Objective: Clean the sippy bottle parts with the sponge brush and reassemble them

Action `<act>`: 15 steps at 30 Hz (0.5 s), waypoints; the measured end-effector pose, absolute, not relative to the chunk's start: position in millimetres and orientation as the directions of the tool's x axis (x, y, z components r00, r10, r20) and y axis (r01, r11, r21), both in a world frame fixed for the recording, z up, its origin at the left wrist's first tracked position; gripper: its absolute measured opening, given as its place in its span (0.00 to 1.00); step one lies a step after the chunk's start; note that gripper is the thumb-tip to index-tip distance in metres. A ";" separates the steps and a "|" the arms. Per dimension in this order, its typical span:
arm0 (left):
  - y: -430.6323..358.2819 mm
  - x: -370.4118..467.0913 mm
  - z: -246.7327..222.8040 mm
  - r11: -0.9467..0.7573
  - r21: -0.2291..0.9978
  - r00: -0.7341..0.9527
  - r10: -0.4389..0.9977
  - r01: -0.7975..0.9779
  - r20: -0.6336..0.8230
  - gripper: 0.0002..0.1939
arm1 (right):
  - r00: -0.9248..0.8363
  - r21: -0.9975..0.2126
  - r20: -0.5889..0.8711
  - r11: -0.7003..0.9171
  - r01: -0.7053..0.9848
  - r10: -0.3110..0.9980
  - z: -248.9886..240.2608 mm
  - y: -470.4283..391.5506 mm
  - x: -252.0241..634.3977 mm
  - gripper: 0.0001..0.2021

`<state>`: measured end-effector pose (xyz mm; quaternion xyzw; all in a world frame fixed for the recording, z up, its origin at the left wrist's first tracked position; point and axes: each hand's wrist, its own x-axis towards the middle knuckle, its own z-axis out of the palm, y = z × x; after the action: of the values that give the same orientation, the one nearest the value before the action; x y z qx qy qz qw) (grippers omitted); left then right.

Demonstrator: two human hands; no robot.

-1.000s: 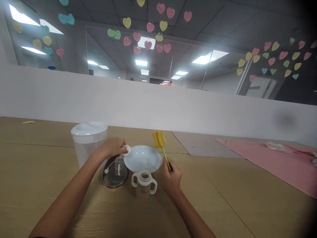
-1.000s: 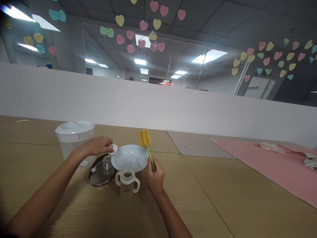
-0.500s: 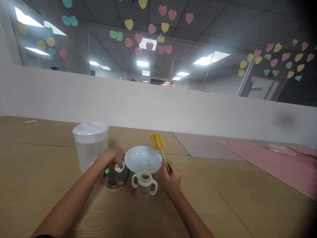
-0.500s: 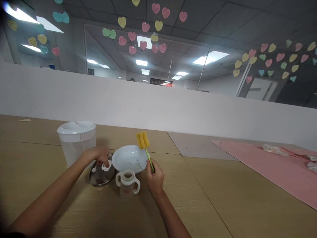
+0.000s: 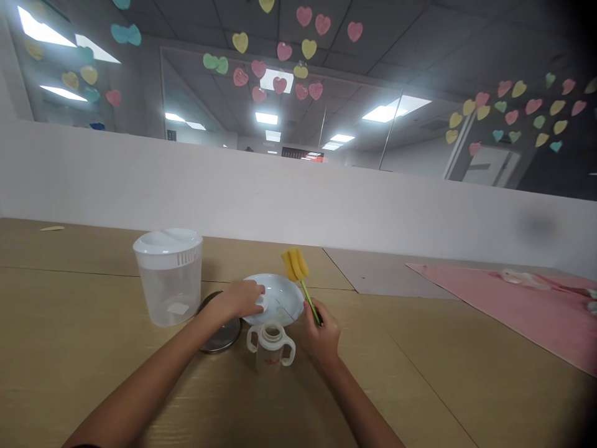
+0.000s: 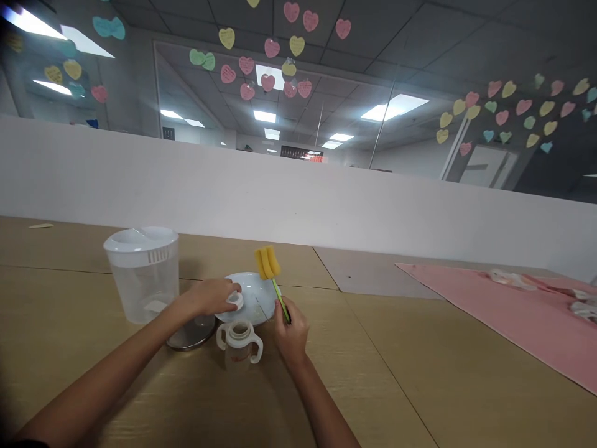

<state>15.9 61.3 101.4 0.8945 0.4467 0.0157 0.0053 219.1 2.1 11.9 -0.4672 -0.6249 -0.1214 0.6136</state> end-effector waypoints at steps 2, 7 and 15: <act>63.2 15.2 99.3 -0.584 0.027 0.585 0.811 0.811 -0.006 0.21 | 0.195 -0.417 0.884 0.527 0.740 0.425 11.5 2.5 219.7 0.10; 64.0 -18.1 120.8 -0.493 0.040 0.494 0.867 0.869 -0.070 0.24 | 0.206 -0.430 0.875 0.509 0.745 0.438 10.1 1.9 218.3 0.10; 81.8 -25.9 110.0 -0.221 0.116 0.248 0.903 0.968 -0.352 0.12 | 0.192 -0.413 0.880 0.500 0.761 0.434 8.3 2.9 220.1 0.10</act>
<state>-25.9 81.8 110.0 0.7742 0.6042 -0.1049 0.1569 220.1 2.9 8.3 -0.4814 -0.6209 -0.1355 0.6037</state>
